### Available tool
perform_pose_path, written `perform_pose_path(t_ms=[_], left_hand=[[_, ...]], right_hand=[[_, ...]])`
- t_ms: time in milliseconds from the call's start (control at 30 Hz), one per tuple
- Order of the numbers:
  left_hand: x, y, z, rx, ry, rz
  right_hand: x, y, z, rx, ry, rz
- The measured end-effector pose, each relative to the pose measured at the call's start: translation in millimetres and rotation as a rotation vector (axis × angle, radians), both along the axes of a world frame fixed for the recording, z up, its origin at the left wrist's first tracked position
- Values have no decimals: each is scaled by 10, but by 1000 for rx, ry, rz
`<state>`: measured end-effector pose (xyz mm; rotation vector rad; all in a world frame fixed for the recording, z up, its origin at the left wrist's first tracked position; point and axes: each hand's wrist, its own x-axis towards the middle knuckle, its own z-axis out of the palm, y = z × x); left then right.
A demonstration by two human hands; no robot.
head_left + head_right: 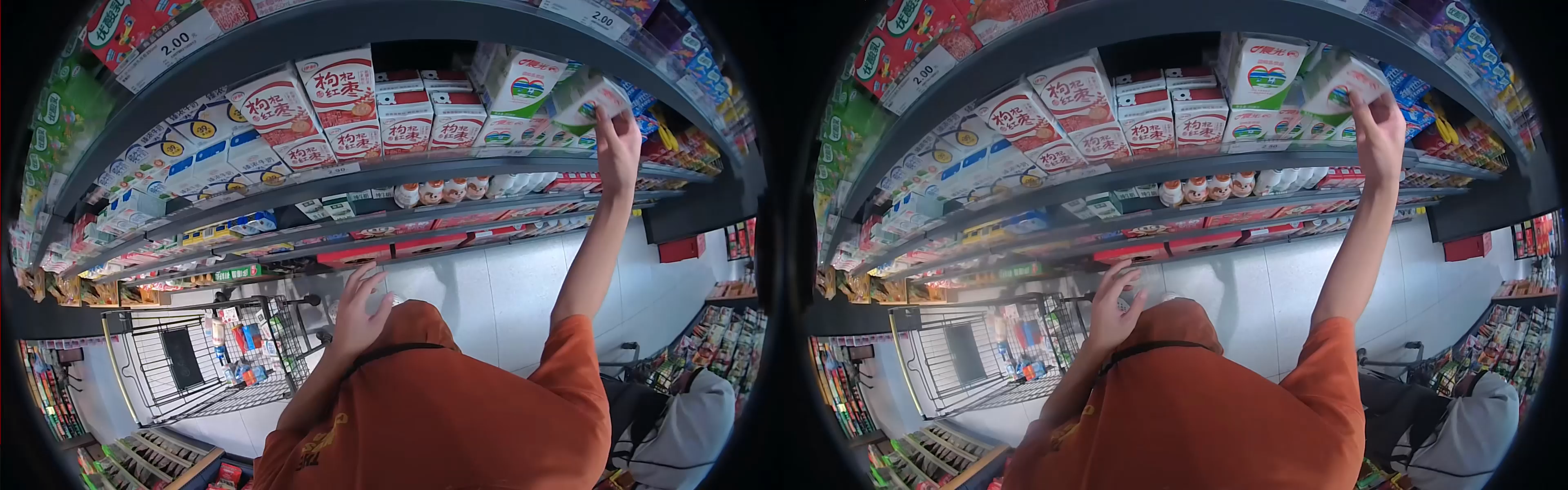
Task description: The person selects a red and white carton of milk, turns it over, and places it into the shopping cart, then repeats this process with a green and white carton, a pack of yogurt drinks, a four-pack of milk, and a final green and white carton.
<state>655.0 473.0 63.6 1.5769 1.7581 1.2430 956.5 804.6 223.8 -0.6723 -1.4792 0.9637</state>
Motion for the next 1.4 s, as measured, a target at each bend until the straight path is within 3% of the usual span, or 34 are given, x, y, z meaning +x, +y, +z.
perform_pose_path(t_ms=[67,200,500,700,733,767,800,833,933,1267,1400], left_hand=[[-4,-46,-35,-13,3,12],[-65,-122,-176,-31,-24,41],[-145,-285,-344,-73,-71,143],[-224,-377,-444,-118,-58,116],[-241,-408,-492,-111,-51,124],[-271,-418,-544,-103,-43,138],[-312,-438,-526,-119,-42,152],[-332,-481,-521,-137,-46,164],[-372,-595,-641,-190,-178,215],[-822,-1080,-902,-220,-206,408],[-1277,-1474,-1186,-249,-279,629]], right_hand=[[-88,136,62,25,-132,-24],[-237,304,83,24,-153,166],[-276,213,113,55,-234,71],[-80,136,-118,187,-258,-245],[-73,-17,-96,250,-482,-462],[-155,-159,-172,214,-321,-514],[-140,-282,-206,238,-392,-582],[-351,-541,-235,197,-191,-541],[-573,-877,-386,249,-249,-464],[-1753,-1425,-496,374,-378,120],[-2386,-1670,-508,330,-497,364]])
